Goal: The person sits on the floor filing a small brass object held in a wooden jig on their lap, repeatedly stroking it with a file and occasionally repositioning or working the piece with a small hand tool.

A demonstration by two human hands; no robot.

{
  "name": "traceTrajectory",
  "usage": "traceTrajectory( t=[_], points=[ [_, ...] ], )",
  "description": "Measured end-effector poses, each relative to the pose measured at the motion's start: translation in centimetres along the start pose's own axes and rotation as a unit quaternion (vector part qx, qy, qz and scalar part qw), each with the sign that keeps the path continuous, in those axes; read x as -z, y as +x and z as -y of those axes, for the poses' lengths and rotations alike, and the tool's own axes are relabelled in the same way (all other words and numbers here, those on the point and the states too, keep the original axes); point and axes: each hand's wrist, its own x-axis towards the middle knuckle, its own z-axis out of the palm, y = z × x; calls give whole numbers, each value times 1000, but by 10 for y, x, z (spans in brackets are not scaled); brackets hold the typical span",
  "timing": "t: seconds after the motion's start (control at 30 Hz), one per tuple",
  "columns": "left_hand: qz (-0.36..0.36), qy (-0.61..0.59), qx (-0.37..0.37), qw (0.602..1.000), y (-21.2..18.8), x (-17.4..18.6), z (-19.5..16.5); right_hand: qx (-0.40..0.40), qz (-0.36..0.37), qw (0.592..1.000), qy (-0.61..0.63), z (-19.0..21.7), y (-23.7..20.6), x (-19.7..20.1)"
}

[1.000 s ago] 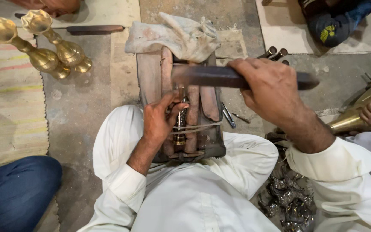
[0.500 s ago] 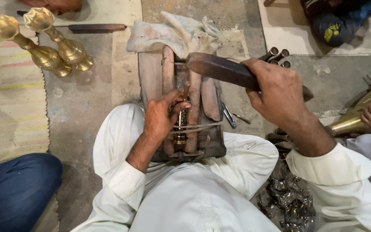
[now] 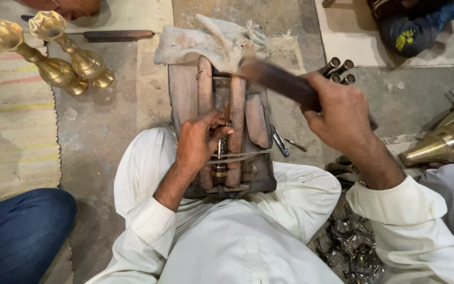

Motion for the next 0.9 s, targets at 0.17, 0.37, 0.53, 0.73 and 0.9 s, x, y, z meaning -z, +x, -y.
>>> traceTrajectory(
  t=[0.17, 0.37, 0.53, 0.73, 0.9],
  points=[
    [34, -11, -106, 994, 7, 18, 0, -55, 29, 997, 49, -8, -5, -6],
    [94, 18, -169, 981, 17, 29, -2, -9, -34, 997, 65, -9, -25, -28],
    [146, 52, -137, 978, 21, 32, 0, 27, -104, 994, 26, -5, -33, -24],
    [83, 8, -163, 983, 14, 27, 5, 85, -82, 992, -50, 7, -27, -6],
    [34, -17, -124, 992, 3, 20, 14, 94, -48, 992, -66, 17, -10, 3]
  ],
)
